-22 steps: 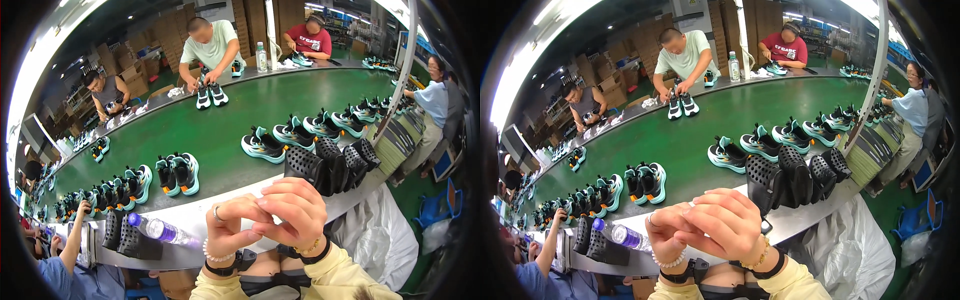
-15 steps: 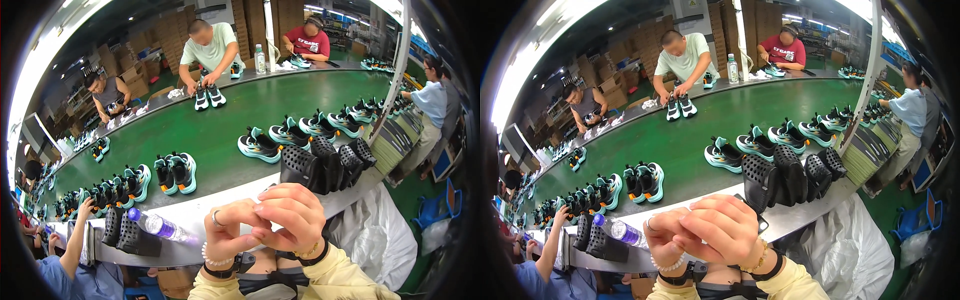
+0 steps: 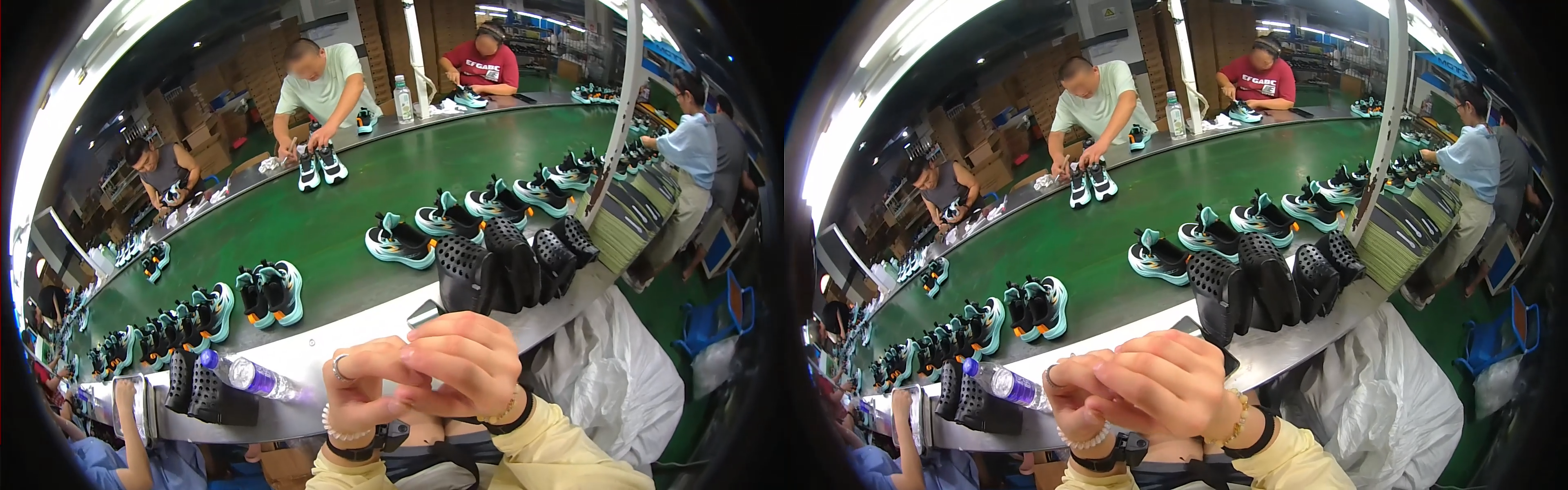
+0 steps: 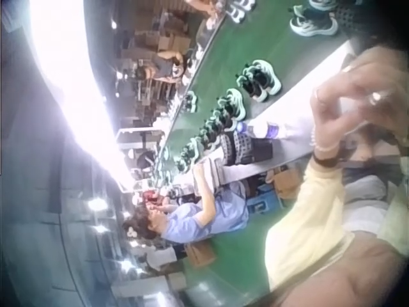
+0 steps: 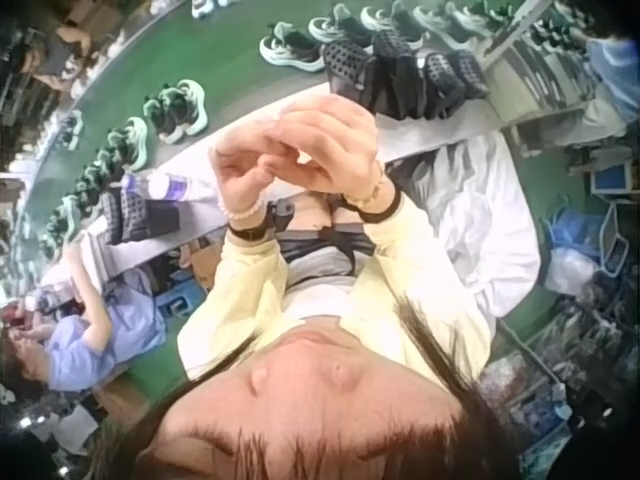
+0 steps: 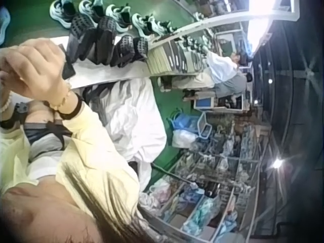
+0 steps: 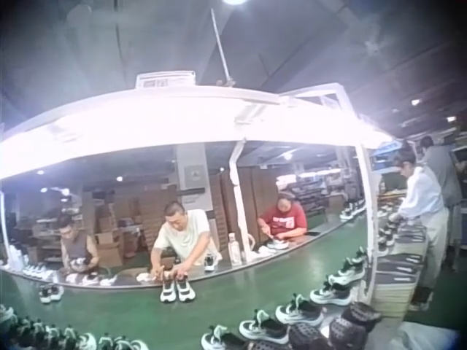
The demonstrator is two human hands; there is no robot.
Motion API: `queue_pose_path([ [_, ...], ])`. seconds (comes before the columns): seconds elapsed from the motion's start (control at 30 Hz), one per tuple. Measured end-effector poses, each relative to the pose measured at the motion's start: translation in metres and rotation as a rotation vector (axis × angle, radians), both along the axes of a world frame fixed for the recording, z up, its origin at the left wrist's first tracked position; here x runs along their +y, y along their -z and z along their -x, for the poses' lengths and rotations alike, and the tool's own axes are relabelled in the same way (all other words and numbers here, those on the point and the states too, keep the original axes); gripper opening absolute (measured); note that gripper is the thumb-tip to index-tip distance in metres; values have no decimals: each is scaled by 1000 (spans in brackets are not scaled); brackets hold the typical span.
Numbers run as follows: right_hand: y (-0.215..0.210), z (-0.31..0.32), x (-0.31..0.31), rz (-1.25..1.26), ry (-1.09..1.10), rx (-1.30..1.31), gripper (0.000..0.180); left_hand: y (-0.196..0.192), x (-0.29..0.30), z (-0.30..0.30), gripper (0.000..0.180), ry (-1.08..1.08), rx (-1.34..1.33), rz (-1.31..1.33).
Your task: Inspecting and arranging manufactured shoes on a conveyor belt.
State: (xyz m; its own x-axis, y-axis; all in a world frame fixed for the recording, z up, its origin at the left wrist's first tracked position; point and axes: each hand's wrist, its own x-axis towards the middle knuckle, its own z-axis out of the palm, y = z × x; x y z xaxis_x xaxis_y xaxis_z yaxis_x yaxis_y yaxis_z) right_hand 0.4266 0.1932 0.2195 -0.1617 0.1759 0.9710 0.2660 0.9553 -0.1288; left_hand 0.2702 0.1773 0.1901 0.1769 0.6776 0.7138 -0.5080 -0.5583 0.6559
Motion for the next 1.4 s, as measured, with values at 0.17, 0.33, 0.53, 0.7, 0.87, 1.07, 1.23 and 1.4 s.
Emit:
queue_pose_path([
  [0.17, 35, -44, -1, 291, -226, 106, 39, 25, 14, -2, 23, 16, 42, 178],
  [0.33, 76, -120, 14, 464, 97, 260, 31, 59, 85, -2, 34, -138, 364, 497],
  [0.53, 92, -209, 74, 414, 699, 134, 23, 154, 198, 0, 57, -574, 875, 390],
  [0.7, 95, -238, 108, 663, 1159, -206, 37, 175, 241, -25, 62, -632, 1071, 258],
  [0.87, 125, -255, 123, 850, 1278, -591, 51, 183, 253, -29, 43, -789, 1232, 137],
  [1.07, 141, -257, 133, 904, 1303, -591, 52, 163, 241, 1, 38, -703, 1521, 203],
  [1.23, 143, -263, 137, 855, 1334, -617, 55, 100, 193, -22, 14, -851, 875, -78],
  [1.4, 153, -263, 145, 781, 1279, -634, 54, 80, 168, -19, 9, -840, 625, -149],
])
